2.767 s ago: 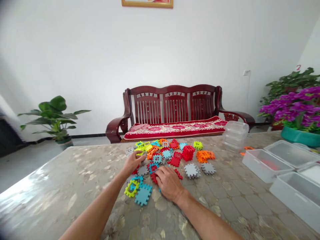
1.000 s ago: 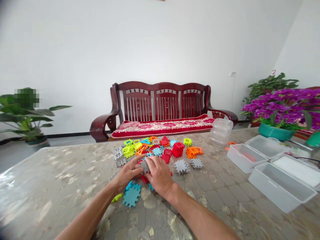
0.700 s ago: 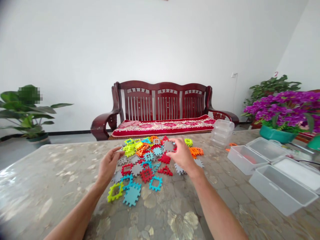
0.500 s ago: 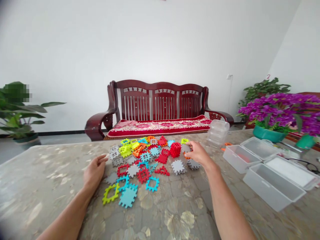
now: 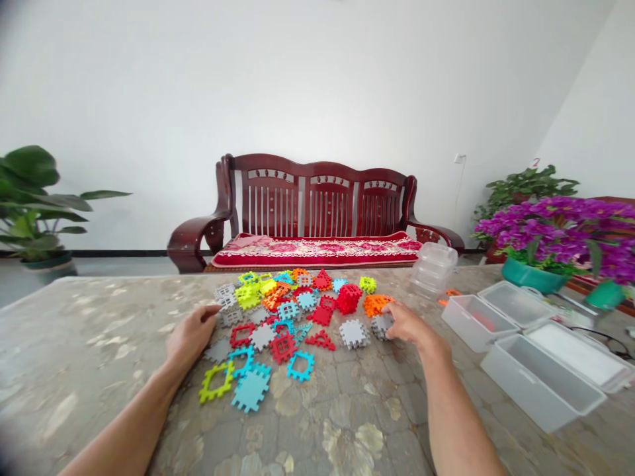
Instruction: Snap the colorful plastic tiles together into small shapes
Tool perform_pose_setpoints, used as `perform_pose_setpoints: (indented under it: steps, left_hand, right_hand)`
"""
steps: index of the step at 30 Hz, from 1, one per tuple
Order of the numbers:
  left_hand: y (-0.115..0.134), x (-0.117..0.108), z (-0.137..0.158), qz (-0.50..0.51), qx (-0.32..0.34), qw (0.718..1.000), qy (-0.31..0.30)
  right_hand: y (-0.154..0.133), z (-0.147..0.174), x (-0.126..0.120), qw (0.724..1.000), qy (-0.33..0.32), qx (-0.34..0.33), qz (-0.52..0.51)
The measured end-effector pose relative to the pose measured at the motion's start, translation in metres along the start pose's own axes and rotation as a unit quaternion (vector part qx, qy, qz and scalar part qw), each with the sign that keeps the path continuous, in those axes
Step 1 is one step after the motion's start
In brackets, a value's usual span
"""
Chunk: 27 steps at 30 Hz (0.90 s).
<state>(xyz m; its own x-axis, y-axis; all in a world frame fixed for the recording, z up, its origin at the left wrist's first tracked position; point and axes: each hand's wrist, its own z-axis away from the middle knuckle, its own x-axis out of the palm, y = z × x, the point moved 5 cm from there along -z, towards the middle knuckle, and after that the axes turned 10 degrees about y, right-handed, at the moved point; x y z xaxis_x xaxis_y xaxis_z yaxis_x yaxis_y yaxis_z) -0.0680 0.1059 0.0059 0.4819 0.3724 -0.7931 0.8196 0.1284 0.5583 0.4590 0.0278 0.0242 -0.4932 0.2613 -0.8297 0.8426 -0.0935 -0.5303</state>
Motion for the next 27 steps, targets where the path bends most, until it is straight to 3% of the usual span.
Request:
perform_pose_setpoints:
  steps: [4,8,11,15,20,27]
  left_hand:
    - [0.001,0.000,0.000,-0.011,0.003,1.000,-0.004]
    - [0.001,0.002,0.000,-0.017,0.006,1.000,-0.003]
    - [0.003,0.004,0.001,-0.008,0.024,1.000,0.001]
    - [0.004,0.007,0.002,0.009,0.046,0.999,0.003]
    - [0.003,0.006,0.003,0.019,0.041,0.999,0.005]
    - [0.005,0.005,0.005,0.027,0.041,0.999,0.004]
  right_hand:
    - [-0.006,0.001,-0.003,1.000,0.005,0.011,-0.027]
    - [-0.019,-0.004,-0.013,0.996,0.093,0.009,-0.007]
    - [-0.047,-0.005,-0.010,0.988,0.151,-0.021,-0.022]
    - [-0.110,0.004,0.019,0.981,0.142,-0.102,-0.089]
    - [-0.183,0.033,0.072,0.976,0.064,-0.199,-0.054]
    - [-0.219,0.065,0.118,0.959,0.009,-0.282,0.003]
